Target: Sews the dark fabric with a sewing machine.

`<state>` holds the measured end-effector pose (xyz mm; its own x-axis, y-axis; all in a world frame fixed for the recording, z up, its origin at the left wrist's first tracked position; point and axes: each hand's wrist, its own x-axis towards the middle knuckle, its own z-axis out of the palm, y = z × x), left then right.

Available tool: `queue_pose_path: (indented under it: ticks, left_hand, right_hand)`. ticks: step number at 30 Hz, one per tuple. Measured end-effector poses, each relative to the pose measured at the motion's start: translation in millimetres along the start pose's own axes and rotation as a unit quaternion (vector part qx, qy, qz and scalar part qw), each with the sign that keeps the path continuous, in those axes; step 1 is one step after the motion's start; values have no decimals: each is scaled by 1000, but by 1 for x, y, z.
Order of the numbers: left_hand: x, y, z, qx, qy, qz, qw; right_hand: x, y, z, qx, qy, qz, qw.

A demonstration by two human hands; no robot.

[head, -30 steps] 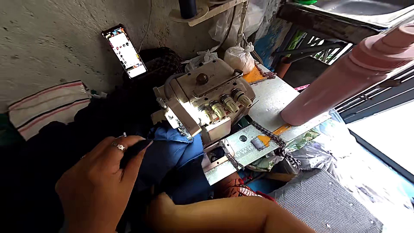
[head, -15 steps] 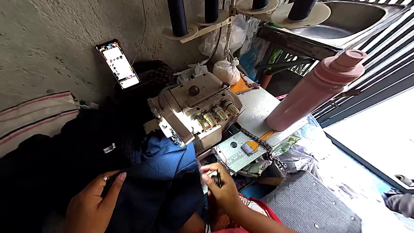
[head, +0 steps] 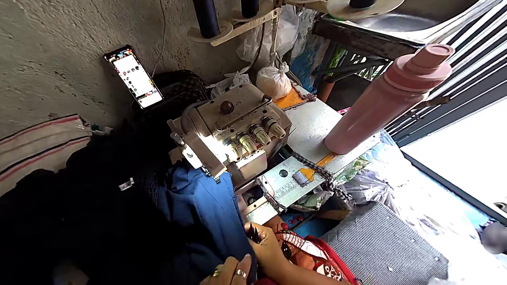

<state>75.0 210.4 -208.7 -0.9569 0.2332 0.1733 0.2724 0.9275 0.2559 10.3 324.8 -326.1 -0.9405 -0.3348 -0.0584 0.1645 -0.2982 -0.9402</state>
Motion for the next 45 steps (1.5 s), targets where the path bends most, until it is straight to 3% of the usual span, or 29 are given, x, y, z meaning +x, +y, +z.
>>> queue_pose_path:
  ticks: [4,10,16,22,26,29,32,34,36,39,43,45]
  left_hand:
    - [-9,-6,46,0,53,-18,998]
    - [0,-4,48,-3,57,-30,998]
    - [34,-14,41,11,93,-43,995]
    - [65,-42,45,57,164,-41,984]
    - [80,-87,40,-78,165,0,983]
    - [79,-117,21,-58,130,-15,990]
    - [62,-129,-2,3,89,-101,991]
    - [53,-127,-10,-25,87,-152,984]
    - [51,-128,-6,-125,146,-176,965]
    - [58,-123,2,-258,269,-101,922]
    - [42,-77,-6,-63,204,45,976]
    - [31,-65,18,19,183,121,975]
  right_hand:
    - [-11,8,-11,-6,-15,11,1000]
    - [-12,6,-16,-19,-20,-22,999]
    - [22,-9,-16,-7,-18,-65,998]
    - [45,-21,-12,0,-18,-26,999]
    - [45,-22,-9,-1,-19,2,1000]
    - [46,-12,-7,-42,-9,-47,998]
    - [53,5,-3,-85,13,-113,990]
    - [60,15,2,-131,38,-164,977]
    - [68,24,8,-174,75,-232,954]
    - [74,33,12,-182,93,-276,939]
    - [53,15,-3,-76,21,-179,981]
    - [38,-1,-13,-17,-7,-116,993]
